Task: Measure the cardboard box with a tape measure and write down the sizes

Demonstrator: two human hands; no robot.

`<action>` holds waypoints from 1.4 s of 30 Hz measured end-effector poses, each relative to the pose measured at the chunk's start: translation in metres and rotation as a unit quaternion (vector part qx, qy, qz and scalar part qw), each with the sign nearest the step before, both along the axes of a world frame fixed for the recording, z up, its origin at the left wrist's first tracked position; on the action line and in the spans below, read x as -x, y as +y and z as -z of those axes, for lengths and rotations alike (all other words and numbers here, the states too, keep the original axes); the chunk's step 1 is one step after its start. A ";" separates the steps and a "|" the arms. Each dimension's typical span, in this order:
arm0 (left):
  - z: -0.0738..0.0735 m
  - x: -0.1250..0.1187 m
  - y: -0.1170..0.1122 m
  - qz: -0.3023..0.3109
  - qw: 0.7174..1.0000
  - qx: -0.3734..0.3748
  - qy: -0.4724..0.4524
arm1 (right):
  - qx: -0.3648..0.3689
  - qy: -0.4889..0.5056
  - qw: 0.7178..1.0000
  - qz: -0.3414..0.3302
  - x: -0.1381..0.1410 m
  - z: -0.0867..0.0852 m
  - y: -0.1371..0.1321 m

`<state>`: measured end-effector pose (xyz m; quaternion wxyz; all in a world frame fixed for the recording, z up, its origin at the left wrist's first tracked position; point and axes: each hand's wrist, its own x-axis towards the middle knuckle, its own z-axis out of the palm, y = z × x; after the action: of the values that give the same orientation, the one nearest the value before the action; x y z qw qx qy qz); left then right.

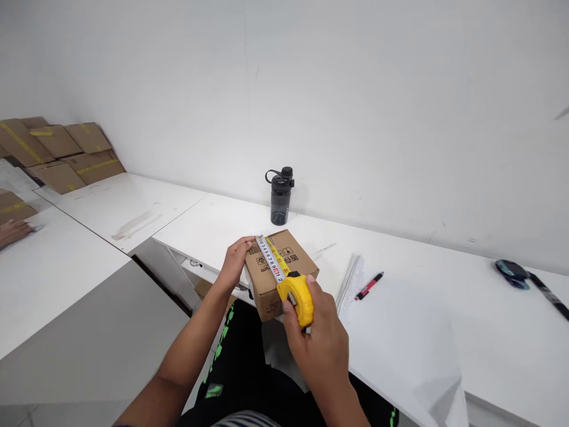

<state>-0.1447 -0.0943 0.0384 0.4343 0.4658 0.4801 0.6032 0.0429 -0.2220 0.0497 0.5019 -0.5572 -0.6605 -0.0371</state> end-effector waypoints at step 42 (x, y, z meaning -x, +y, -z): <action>0.048 -0.155 -0.062 0.384 0.919 0.083 -0.041 | 0.258 0.298 0.910 -0.127 -0.104 0.072 -0.004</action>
<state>0.0106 -0.1564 -0.0095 0.6888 0.5519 0.2941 0.3666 0.1467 -0.2256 -0.0228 0.5145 -0.5641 -0.5320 0.3661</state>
